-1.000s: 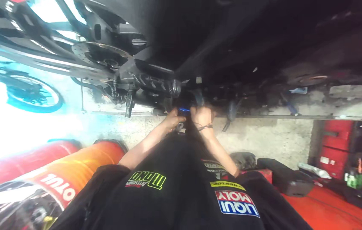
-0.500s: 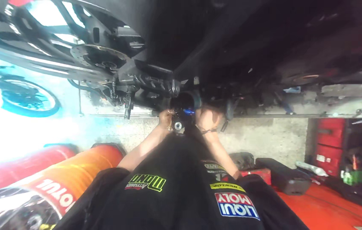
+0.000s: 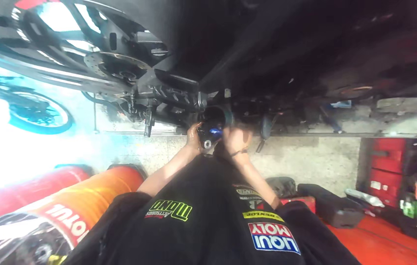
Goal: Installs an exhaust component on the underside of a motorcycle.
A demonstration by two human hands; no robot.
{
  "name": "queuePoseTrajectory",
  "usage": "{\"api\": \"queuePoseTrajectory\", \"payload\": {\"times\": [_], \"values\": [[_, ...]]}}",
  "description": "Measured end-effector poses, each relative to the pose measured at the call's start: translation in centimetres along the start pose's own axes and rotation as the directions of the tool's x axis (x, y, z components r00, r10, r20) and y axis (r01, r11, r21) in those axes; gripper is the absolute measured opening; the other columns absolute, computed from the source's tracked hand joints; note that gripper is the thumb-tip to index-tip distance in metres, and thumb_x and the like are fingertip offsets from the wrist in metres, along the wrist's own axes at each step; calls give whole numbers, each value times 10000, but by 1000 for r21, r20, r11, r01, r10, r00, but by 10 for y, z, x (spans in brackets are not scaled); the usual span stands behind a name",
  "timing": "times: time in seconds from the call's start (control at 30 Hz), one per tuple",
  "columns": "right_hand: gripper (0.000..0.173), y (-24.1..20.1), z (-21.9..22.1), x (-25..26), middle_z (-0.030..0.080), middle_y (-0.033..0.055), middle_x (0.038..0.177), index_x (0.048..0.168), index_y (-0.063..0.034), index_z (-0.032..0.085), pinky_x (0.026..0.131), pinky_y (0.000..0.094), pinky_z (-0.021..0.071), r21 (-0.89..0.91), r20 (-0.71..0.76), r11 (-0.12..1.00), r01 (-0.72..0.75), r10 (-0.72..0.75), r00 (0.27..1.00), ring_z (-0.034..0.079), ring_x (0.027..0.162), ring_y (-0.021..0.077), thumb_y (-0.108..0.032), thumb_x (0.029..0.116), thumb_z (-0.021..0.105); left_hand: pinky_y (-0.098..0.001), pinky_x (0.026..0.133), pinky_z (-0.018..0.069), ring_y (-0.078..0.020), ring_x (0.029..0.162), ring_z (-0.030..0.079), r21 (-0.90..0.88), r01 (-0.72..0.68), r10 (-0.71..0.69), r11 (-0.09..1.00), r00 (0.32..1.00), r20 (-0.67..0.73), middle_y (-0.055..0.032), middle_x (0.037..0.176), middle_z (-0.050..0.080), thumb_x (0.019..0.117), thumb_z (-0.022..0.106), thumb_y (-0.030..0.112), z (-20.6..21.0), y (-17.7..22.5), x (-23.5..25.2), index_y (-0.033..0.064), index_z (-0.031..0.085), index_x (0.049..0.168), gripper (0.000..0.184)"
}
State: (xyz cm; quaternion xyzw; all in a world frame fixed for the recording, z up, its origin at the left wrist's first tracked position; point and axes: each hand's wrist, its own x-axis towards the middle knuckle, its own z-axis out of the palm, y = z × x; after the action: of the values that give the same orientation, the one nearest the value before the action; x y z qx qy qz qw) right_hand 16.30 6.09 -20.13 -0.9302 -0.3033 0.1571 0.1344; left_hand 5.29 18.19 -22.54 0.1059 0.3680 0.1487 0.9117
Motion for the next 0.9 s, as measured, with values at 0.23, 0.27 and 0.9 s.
{"api": "queuePoseTrajectory", "payload": {"times": [0.23, 0.27, 0.9], "values": [[467, 12, 3, -10, 724, 110, 806, 808, -97, 716, 814, 578, 531, -6, -67, 1000, 18, -19, 998, 715, 830, 315, -418, 1024, 455, -638, 841, 542, -386, 1034, 661, -186, -45, 54, 982, 997, 46, -222, 1145, 666, 936, 347, 548, -2, -3, 2, 84, 578, 1224, 593], [471, 5, 6, -16, 717, 95, 800, 771, -102, 693, 786, 555, 553, -1, -86, 997, 83, -83, 993, 716, 813, 294, -414, 1025, 447, -585, 832, 558, -331, 1009, 671, -171, -77, 88, 982, 994, 57, -179, 1107, 679, 946, 318, 558, -2, -3, 2, 104, 591, 1187, 582], [443, 16, 11, -13, 687, 54, 710, 684, -125, 657, 839, 534, 499, 90, -244, 988, 129, -103, 964, 684, 730, 231, -372, 1007, 483, -698, 917, 494, -411, 1081, 633, -269, -64, 88, 961, 993, 76, -220, 1216, 632, 899, 319, 737, 18, 1, 5, 136, 546, 1309, 762]]}}
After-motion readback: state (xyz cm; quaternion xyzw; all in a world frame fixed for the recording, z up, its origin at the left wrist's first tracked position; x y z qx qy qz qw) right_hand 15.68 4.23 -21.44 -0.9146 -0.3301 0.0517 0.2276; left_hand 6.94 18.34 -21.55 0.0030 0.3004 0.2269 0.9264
